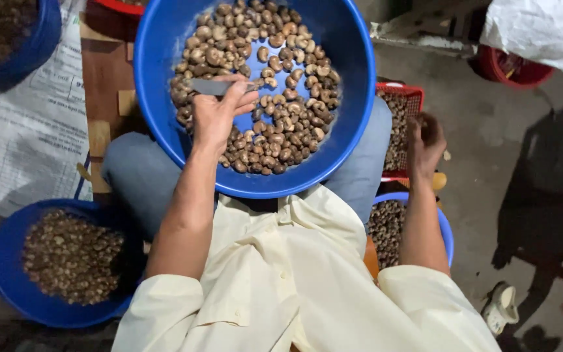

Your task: The person sits on the floor and uses a small knife to peel the outer shell off cashew nuts. They pick each nut from a large blue basin, scrape the shell with the knife, and drop the peeled nut into a smaller blue basin to the right.

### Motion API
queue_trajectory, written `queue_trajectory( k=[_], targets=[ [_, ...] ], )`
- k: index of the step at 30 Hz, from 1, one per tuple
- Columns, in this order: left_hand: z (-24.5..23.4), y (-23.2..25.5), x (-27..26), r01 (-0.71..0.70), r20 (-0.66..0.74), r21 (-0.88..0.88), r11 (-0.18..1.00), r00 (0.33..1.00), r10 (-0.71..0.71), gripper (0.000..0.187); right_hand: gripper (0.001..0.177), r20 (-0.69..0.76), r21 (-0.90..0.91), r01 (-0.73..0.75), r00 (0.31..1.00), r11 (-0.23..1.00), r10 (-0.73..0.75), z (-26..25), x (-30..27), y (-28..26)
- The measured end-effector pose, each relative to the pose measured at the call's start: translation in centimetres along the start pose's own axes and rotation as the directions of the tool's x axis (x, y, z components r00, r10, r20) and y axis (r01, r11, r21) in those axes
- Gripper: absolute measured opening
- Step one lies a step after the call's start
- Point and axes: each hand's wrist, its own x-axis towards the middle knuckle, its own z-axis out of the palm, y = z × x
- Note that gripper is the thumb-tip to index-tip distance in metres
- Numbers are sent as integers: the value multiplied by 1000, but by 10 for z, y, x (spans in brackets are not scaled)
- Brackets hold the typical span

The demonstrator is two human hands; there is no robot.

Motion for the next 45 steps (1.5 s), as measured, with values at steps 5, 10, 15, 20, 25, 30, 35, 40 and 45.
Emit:
queue_trajectory(
  k=[5, 10, 15, 20, 25, 30, 35, 40, 45],
  targets=[
    [-8, -10, 0, -21, -13, -9, 1000, 1000, 21, 19, 30, 76, -203, -50, 995, 978, 66, -22, -5, 37],
    [-11, -13, 5, 8, -93, -56, 998, 996, -13, 26, 38, 23, -264, 84, 997, 961, -80, -7, 15, 10],
    [-12, -8, 10, 54, -106, -15, 998, 993, -55, 33, 25, 29, -40, 258, 966, 965, -257, 83, 24, -172],
    [-13, 3, 9, -21, -196, -25, 999, 980, 15, 36, 27, 409, -36, 472, 811, 881, -417, 180, 28, -236],
    [-20, 13, 9, -152, -293, 44, 987, 943, 158, 40, 48, 776, -125, 784, 459, 608, -432, 287, 8, -208],
    [-22, 8, 12, -280, -268, 31, 959, 922, 278, 40, 54, 895, -129, 892, 293, 432, -337, 316, -27, -161],
    [-17, 6, 10, -240, -208, 88, 967, 945, 254, 39, 47, 922, -224, 925, 303, 306, -242, 281, -31, -164],
    [-11, 1, 8, -197, -163, 188, 962, 960, 228, 41, 16, 797, -315, 874, 455, 369, -398, 254, -28, -157],
    [-7, -6, 3, -149, -120, 232, 961, 976, 180, 39, 13, 776, -417, 834, 534, 362, -335, 271, -27, -106]
  ],
)
